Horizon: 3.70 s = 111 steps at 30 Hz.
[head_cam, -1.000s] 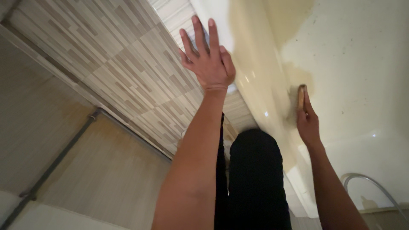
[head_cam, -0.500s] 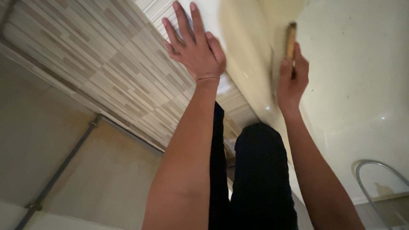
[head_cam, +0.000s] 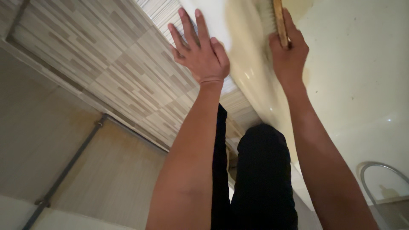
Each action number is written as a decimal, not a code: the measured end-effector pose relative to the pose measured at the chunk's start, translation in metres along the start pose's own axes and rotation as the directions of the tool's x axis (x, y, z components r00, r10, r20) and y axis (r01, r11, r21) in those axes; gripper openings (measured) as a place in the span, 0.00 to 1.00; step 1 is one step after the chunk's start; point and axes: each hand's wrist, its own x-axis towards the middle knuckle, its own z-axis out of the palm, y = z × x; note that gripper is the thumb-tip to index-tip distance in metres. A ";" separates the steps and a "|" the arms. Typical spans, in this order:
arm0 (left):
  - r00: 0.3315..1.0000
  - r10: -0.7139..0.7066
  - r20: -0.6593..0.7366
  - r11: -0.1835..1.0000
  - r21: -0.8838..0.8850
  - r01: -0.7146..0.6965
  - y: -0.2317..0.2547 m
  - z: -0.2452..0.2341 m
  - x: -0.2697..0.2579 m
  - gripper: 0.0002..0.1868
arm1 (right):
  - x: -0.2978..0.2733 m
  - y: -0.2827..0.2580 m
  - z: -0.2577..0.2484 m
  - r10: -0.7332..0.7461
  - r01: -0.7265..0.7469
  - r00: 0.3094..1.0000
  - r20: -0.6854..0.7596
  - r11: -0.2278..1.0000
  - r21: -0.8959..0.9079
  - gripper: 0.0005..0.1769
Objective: The person scrubs the inside of a white bathtub using a sponge, then rinses a green cloth under the sink faucet and wipes the tub surface with the cloth. The person repeatedly scrubs and wipes different areas of the tub interior.
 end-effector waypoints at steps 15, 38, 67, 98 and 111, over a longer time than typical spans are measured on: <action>1.000 0.016 -0.013 1.000 0.007 -0.016 0.001 0.003 -0.001 0.35 | -0.150 0.229 -0.116 0.487 -0.413 0.873 -0.006 0.735 -0.538 0.27; 0.996 0.062 -0.069 0.998 -0.007 -0.063 0.003 0.001 -0.002 0.37 | -0.048 0.043 -0.019 -0.236 0.235 0.972 0.015 0.971 0.040 0.31; 0.999 0.015 -0.050 0.999 0.050 -0.012 -0.001 0.014 -0.005 0.41 | -0.005 0.133 -0.029 0.360 -0.368 0.928 0.099 0.927 0.077 0.29; 0.998 0.036 -0.049 0.999 0.037 -0.034 0.000 0.013 -0.006 0.41 | 0.041 0.098 0.003 0.355 -0.386 0.920 0.169 0.896 0.221 0.28; 1.000 -0.003 0.002 0.998 0.061 0.003 -0.002 0.011 -0.006 0.43 | -0.135 0.186 -0.096 0.371 -0.363 0.928 0.007 0.904 0.227 0.26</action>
